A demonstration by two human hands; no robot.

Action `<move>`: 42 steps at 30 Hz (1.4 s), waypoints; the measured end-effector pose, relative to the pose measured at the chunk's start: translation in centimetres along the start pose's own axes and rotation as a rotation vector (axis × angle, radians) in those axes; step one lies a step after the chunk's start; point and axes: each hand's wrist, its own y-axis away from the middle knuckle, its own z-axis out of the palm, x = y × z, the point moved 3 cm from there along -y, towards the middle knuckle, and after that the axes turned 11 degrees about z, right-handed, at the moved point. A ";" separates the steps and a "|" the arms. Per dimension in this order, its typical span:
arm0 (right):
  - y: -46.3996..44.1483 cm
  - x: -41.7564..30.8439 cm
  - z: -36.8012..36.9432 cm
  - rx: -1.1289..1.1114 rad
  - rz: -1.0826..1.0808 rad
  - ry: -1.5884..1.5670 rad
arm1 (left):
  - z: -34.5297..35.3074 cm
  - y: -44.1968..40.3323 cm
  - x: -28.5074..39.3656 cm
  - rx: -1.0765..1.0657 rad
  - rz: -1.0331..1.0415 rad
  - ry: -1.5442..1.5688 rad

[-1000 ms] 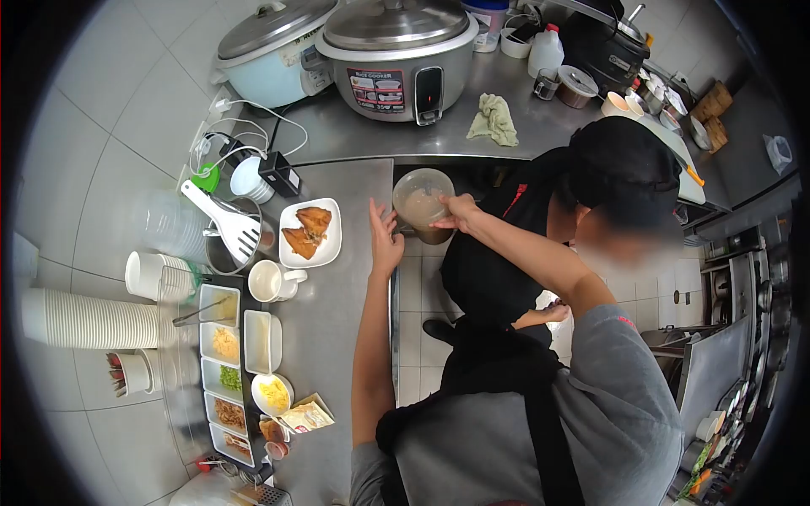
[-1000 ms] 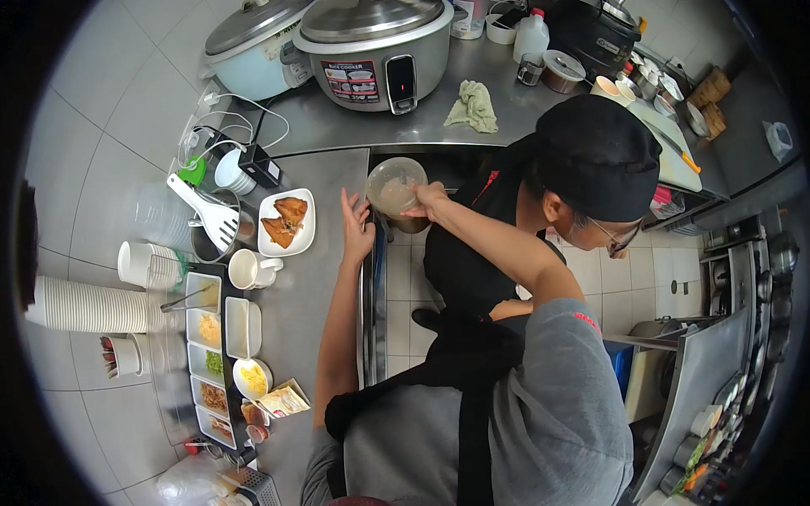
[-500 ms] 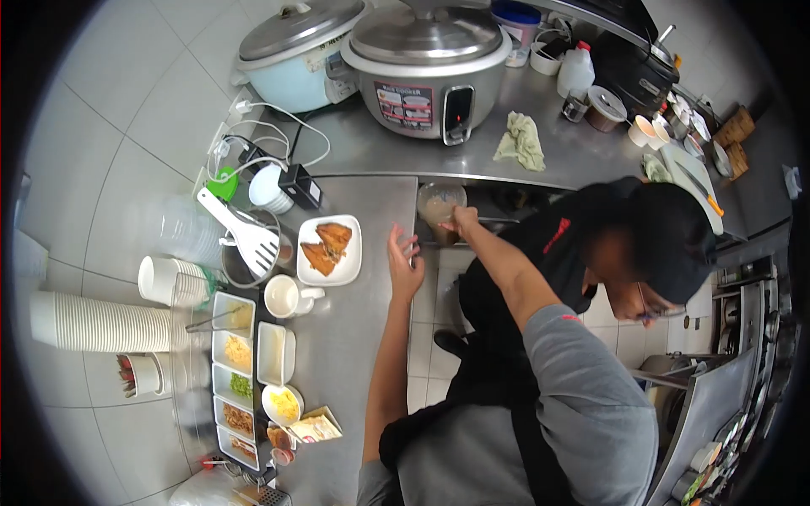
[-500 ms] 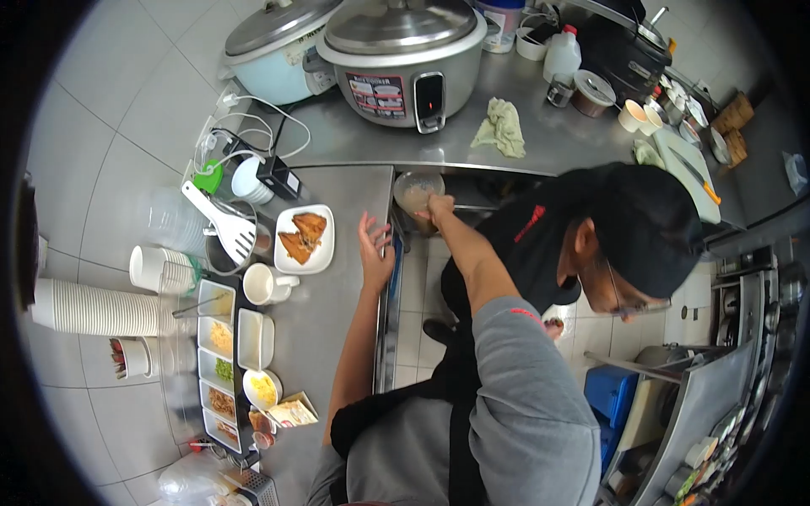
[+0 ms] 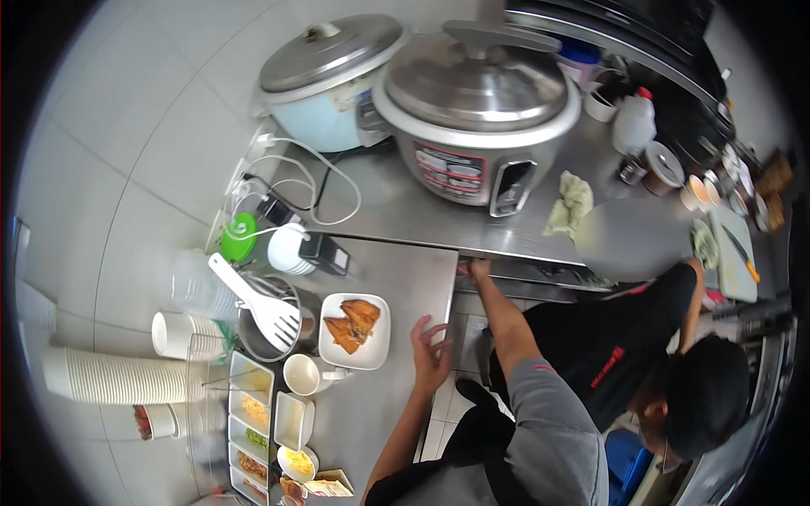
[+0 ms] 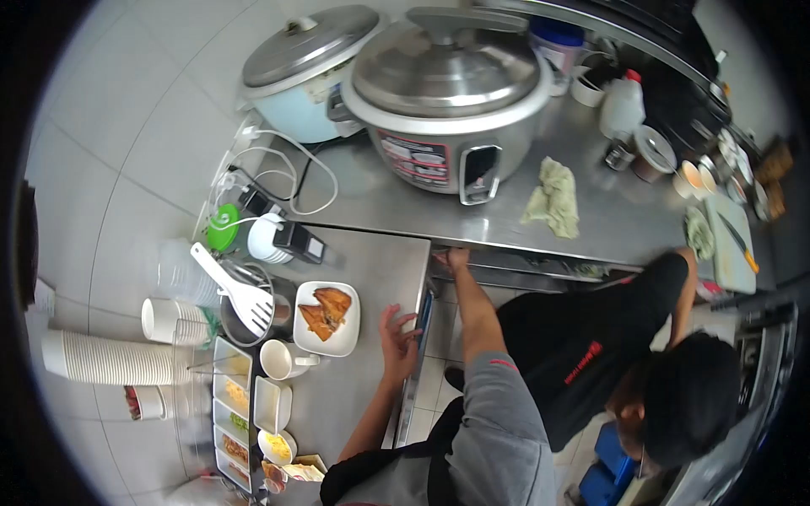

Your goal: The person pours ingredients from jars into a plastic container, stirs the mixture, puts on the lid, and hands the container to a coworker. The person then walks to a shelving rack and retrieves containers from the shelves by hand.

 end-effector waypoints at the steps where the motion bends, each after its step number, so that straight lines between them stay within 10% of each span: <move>1: -2.7 1.1 -0.3 -0.055 -0.012 0.024 | 0.0 0.1 -0.1 -0.004 -0.007 0.004; 14: -4.4 1.1 0.2 -0.066 0.107 0.119 | -0.1 -0.7 0.4 -0.061 -0.036 -0.015; 19: 4.8 -2.2 -5.1 0.132 -0.170 1.251 | -0.2 -0.5 -0.3 -0.070 -0.035 0.050; 22: 17.1 -7.9 -5.2 0.148 0.161 1.521 | 0.0 -0.4 0.1 -0.046 -0.054 0.070; 25: 21.9 -13.4 -5.7 0.327 -0.050 1.669 | 0.1 -0.4 0.1 -0.090 -0.049 0.045; 32: 24.7 -26.4 -4.1 0.807 -0.593 1.325 | 1.7 -4.5 0.2 -0.272 -0.122 -0.048; 38: 25.9 -35.0 -2.4 0.874 -0.967 0.850 | 7.3 -13.0 0.2 -0.801 0.405 -0.434; 42: 25.1 -41.1 -1.5 0.822 -1.206 0.612 | 12.8 -15.7 -2.3 -1.060 0.399 -0.403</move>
